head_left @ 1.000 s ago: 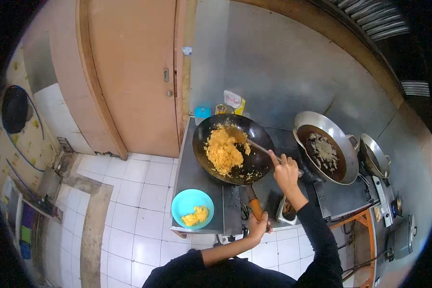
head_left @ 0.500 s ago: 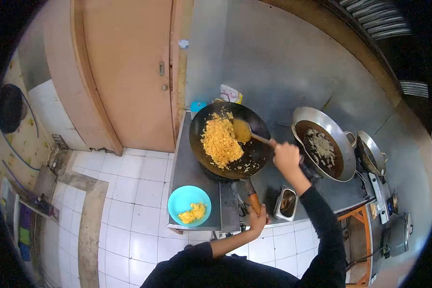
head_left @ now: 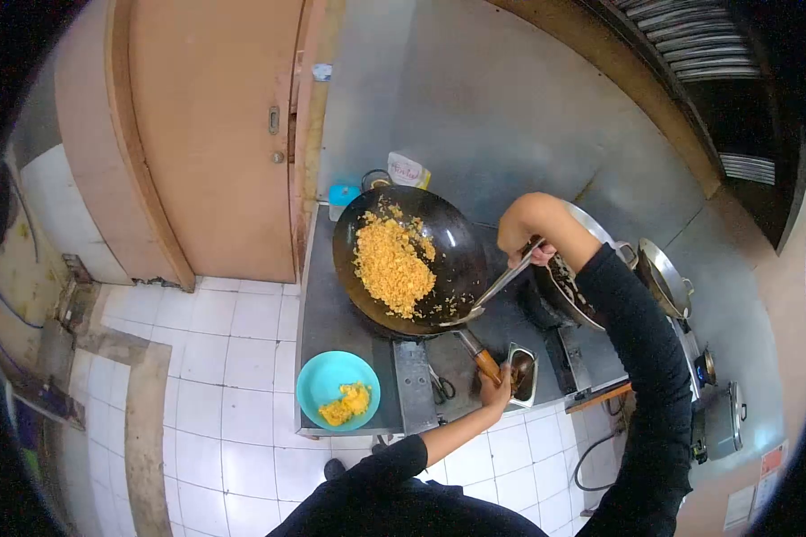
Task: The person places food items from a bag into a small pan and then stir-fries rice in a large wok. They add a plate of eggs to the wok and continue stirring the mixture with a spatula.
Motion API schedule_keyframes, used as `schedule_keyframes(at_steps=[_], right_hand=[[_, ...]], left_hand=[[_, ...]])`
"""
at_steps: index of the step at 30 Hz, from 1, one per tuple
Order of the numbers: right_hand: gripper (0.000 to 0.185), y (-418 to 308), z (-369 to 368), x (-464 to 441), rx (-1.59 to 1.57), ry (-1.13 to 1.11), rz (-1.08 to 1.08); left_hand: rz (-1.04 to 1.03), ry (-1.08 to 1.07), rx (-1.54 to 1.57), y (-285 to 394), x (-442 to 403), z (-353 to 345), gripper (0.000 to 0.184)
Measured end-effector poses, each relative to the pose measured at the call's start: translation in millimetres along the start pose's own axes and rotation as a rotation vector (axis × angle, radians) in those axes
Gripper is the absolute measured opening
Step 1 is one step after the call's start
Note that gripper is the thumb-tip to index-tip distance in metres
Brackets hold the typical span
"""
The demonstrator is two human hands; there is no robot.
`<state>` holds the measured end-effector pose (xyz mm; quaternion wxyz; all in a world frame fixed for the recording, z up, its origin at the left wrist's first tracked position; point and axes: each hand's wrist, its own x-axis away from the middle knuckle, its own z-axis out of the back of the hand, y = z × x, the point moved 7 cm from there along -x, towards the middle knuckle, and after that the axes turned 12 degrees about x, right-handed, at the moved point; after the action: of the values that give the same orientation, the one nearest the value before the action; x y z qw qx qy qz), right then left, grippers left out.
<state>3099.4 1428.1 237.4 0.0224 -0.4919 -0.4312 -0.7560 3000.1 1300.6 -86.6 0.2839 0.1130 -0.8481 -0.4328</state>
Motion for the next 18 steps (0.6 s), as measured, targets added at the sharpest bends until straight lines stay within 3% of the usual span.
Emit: schedule_keyframes(at_steps=[1, 2, 4, 6, 8, 9, 11, 16, 18], right_hand=[[0.034, 2, 0, -4, -0.18, -0.045, -0.157], [0.034, -5, -9, 13, -0.181, -0.046, -0.164], [0.016, -32, 2, 72, 0.025, 0.523, 0.023], [0.016, -51, 18, 60, 0.118, 0.772, 0.032], [0.019, -67, 30, 33, 0.207, 0.958, -0.147], [0.019, -75, 32, 22, 0.211, 0.961, -0.142], [0.03, -75, 35, 14, -0.083, 1.074, -0.087], [0.025, -25, 31, 34, -0.119, 1.287, -0.09], [0.025, -18, 20, 48, -0.038, 1.337, -0.138]], left_hand=[[0.003, -0.006, 0.004, 11, 4, -3, 0.061], [0.064, -0.02, 0.035, 21, 10, -4, 0.057], [0.187, -0.048, 0.094, 32, 21, -6, 0.05], [0.147, -0.108, 0.241, 9, 6, -15, 0.044], [0.111, -0.153, 0.386, -9, -4, -20, 0.039], [0.161, -0.163, 0.423, -17, -8, -21, 0.036], [0.192, -0.218, 0.416, -10, -3, -15, 0.032], [0.092, -0.275, 0.456, 43, 36, 24, 0.021], [0.193, -0.31, 0.407, 38, 45, 30, 0.018]])
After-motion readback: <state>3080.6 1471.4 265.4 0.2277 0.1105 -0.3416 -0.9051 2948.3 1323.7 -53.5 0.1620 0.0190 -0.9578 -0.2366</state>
